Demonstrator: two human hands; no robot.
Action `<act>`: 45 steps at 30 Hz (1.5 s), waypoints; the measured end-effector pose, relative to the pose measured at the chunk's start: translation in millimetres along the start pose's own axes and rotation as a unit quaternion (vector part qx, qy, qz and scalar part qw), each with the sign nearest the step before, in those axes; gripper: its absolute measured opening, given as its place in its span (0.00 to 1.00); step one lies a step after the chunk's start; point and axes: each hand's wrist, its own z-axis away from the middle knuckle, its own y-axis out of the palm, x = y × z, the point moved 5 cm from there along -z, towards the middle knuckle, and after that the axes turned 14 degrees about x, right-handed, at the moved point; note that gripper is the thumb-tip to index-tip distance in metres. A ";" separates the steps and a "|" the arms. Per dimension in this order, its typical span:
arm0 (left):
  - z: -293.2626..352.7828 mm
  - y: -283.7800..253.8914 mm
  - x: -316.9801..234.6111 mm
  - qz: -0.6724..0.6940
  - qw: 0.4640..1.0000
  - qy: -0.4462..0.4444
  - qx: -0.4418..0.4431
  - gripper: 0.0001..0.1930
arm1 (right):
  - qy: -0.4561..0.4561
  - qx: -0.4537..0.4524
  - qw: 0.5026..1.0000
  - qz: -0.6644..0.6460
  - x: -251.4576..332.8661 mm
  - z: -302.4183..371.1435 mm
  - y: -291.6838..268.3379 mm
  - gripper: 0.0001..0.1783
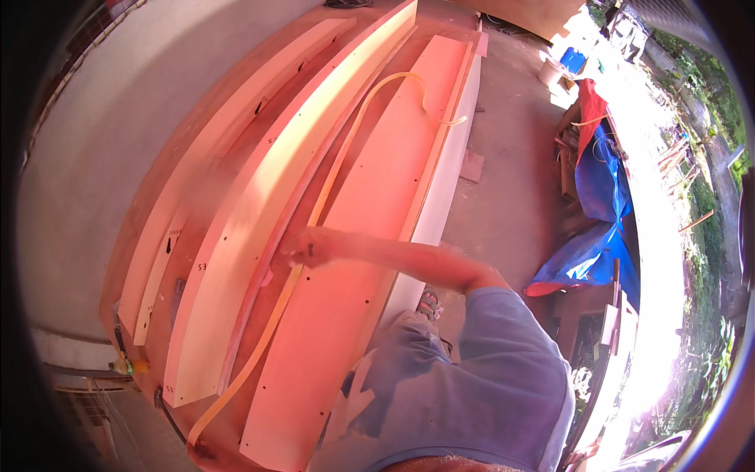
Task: The person assembles curved wooden parts by hand, aligning them and securing them with a yellow strap. They also handle a plastic bottle and a cloth during the process.
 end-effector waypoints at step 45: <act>-32.2 -40.5 -99.1 0.329 0.943 -0.035 0.036 0.09 | -0.032 -0.695 0.657 -0.289 -149.9 368.4 -362.2 0.12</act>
